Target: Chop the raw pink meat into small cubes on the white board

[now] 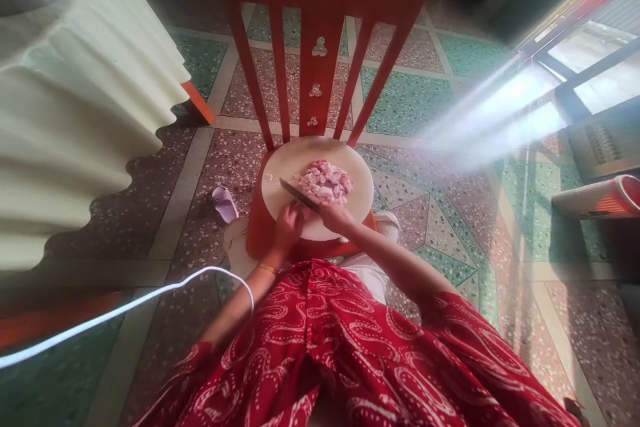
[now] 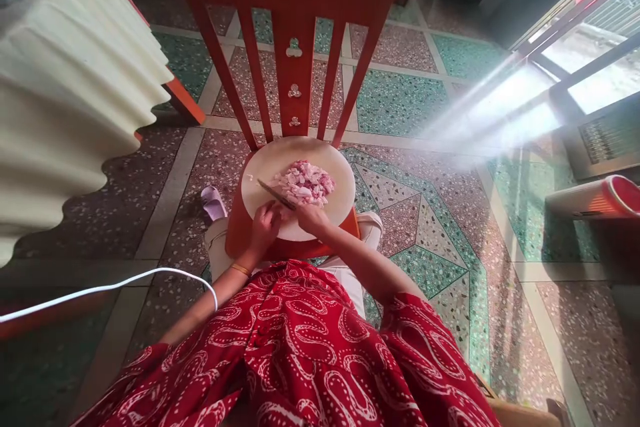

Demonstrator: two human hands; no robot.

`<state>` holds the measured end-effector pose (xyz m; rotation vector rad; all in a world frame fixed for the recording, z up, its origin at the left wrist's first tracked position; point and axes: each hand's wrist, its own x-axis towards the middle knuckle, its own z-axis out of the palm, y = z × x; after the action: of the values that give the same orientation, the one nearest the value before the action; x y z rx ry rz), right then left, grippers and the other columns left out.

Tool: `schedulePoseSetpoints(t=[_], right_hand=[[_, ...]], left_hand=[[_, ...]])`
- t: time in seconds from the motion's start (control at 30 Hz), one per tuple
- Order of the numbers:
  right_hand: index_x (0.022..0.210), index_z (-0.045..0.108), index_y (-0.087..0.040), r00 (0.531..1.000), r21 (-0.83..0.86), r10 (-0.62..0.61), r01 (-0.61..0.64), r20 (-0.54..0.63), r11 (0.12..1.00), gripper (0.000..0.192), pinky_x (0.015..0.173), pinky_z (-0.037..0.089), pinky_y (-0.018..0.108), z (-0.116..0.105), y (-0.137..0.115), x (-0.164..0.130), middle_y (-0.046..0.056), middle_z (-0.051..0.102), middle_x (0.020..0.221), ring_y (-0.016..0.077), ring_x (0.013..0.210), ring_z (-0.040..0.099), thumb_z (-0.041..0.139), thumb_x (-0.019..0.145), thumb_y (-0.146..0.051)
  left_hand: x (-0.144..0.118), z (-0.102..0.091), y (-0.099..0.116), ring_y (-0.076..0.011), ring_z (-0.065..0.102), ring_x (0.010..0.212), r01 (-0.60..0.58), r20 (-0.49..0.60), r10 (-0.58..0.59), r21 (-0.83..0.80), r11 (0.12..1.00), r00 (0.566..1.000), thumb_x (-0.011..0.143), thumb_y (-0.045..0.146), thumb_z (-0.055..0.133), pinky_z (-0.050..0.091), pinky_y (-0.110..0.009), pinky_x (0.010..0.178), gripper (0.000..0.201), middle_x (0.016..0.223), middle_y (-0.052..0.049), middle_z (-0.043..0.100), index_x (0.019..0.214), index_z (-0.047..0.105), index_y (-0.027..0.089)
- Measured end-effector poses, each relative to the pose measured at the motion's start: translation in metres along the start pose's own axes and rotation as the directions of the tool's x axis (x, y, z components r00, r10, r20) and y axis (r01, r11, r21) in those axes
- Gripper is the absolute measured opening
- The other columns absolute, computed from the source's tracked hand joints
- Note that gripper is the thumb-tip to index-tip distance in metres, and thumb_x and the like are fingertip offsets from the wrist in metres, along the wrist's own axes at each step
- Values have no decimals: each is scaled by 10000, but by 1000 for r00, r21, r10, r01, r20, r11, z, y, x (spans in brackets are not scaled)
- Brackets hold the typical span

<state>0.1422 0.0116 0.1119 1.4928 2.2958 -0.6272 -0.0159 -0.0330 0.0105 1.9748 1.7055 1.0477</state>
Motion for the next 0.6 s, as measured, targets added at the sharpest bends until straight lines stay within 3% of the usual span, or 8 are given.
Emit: schedulePoseSetpoints(t=[0.1,0.2,0.37,0.47,0.6], right_hand=[[1336,362,-130,995,-39,81,-83,-49,996,459,679,473,301,0,12,-16,182,620,1062,247,874,640,335,878,-118],[1274,418,-104,997,-61,60,-62,-42,996,400,641,474,300,0,13,-36,162,650,921,240,789,655,298,893,-129],[1405,239,-103,1000,-88,-1,2,1,996,523,675,479,302,3,6,-53,129,658,846,226,769,657,331,893,-148],[1411,222,-125,999,-78,-15,18,43,997,541,729,478,317,3,4,-43,115,666,828,232,813,656,354,888,-157],[1341,286,-127,998,-59,-44,46,35,997,456,736,481,330,-2,-15,0,129,672,874,239,836,657,355,892,-157]], left_hand=[[0,0,-1,-213,516,1051,4,8,-4,-16,1000,1000,858,215,448,431,-378,939,246,1098,-96,558,1064,580,192],[2,0,2,-215,505,1052,26,15,-26,-32,999,1000,852,211,462,431,-369,935,238,1088,-94,558,1057,583,191],[5,-1,7,-214,509,1035,53,28,-52,-37,998,998,864,217,458,435,-370,922,193,1060,-79,573,1001,594,207],[5,-2,6,-206,516,1012,65,34,-62,-68,996,997,870,236,464,439,-362,911,169,1033,-68,584,955,608,211],[8,-2,4,-204,525,974,50,29,-48,-79,996,998,856,228,489,449,-352,879,140,977,-59,598,921,610,202]])
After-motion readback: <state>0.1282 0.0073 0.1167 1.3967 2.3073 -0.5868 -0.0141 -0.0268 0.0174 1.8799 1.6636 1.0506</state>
